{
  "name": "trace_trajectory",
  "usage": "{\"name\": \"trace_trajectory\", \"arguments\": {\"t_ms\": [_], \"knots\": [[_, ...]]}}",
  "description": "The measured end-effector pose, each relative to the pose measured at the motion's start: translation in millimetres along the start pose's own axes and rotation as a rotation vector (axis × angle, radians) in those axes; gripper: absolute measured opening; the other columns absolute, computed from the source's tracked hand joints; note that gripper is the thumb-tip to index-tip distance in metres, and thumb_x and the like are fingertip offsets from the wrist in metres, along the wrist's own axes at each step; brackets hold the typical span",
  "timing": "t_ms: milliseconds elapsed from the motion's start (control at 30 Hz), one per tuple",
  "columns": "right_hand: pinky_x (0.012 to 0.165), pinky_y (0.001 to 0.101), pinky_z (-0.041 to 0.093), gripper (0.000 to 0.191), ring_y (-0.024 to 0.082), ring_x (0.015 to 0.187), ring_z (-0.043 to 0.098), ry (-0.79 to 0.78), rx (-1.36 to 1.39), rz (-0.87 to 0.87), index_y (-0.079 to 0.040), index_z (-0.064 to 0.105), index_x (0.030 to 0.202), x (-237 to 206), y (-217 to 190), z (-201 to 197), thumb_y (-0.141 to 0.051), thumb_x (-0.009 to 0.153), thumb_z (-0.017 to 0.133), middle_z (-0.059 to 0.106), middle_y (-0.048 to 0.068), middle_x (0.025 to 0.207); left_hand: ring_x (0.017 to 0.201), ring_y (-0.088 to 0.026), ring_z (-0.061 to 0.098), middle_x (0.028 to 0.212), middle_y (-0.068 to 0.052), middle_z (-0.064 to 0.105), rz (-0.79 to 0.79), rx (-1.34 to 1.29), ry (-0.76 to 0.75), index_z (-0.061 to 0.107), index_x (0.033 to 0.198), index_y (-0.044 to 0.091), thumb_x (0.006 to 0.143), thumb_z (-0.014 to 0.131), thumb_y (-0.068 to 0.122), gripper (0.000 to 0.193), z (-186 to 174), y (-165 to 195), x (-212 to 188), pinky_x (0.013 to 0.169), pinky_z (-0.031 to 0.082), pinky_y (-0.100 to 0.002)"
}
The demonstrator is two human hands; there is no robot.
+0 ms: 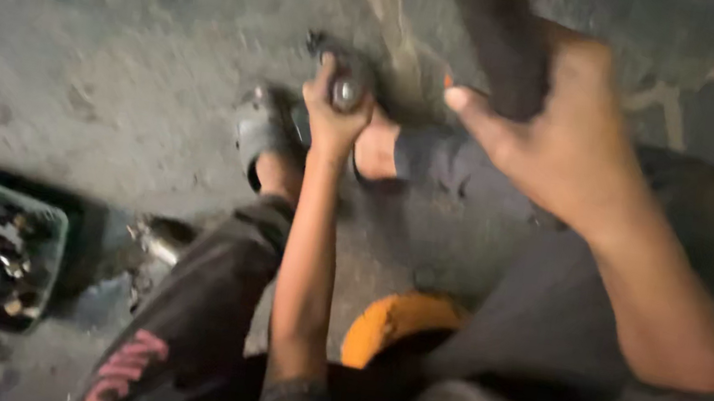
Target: The person sits on the floor and uses a hammer and a punch tool to repeatedly strike a small electronic component placed on the ground. The person adjusts the component and tool between strikes, continuing the hammering until the end of the clip.
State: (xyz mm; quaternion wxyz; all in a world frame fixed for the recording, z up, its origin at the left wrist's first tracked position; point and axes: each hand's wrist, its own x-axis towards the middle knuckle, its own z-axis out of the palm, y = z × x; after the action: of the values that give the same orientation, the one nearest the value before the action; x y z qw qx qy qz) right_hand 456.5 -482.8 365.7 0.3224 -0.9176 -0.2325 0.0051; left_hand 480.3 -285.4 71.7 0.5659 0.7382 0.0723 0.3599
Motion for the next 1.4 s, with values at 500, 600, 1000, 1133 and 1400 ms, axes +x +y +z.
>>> {"name": "trace_trajectory", "arguments": {"t_ms": [500,600,1000,1133,1400], "knots": [[0.069,0.0367,0.056,0.026,0.016,0.078,0.067,-0.061,0.028,-0.034,0.002,0.067,0.102,-12.9,7.1,38.8,-0.016,0.088,0.081,0.070,0.013,0.087,0.079,-0.014,0.073,0.086,-0.012,0.071,-0.077,-0.086,-0.055,0.064,0.107,-0.002,0.076,0.077,0.007,0.035,-5.8,13.7,2.6,0.076,0.058,-0.031],[0.062,0.0375,0.054,0.027,0.019,0.066,0.069,-0.445,0.144,0.195,0.001,0.068,0.089,7.7,-18.3,55.4,-0.016,0.076,0.084,0.071,0.013,0.070,0.087,-0.022,0.073,0.097,-0.016,0.076,0.084,-0.231,-0.146,0.070,0.105,0.001,0.080,0.081,0.003,0.028,-4.3,15.7,2.4,0.089,0.056,-0.039],[0.063,0.0408,0.053,0.030,0.028,0.067,0.067,-0.342,0.084,0.217,0.002,0.068,0.094,-2.8,10.9,70.2,-0.020,0.081,0.083,0.066,0.015,0.073,0.078,-0.021,0.064,0.085,-0.016,0.070,-0.148,-0.068,0.055,0.068,0.115,-0.002,0.070,0.066,0.000,0.045,-11.0,4.0,9.4,0.074,0.056,-0.034],[0.061,0.0416,0.053,0.035,0.030,0.064,0.066,-0.301,0.109,0.315,0.001,0.067,0.089,0.0,29.1,43.6,-0.029,0.081,0.084,0.067,0.015,0.069,0.081,-0.019,0.069,0.088,-0.018,0.072,-0.045,-0.051,0.034,0.066,0.110,-0.003,0.069,0.083,0.006,0.046,-9.9,3.9,11.4,0.075,0.058,-0.034],[0.056,0.0365,0.051,0.040,0.023,0.065,0.062,-0.191,0.011,0.056,0.004,0.064,0.100,-12.3,3.6,45.4,-0.023,0.079,0.085,0.063,0.014,0.076,0.063,-0.018,0.064,0.073,-0.016,0.068,-0.273,-0.025,-0.099,0.067,0.119,-0.004,0.063,0.076,0.009,0.057,-2.9,-1.5,-6.1,0.061,0.054,-0.033]]}}
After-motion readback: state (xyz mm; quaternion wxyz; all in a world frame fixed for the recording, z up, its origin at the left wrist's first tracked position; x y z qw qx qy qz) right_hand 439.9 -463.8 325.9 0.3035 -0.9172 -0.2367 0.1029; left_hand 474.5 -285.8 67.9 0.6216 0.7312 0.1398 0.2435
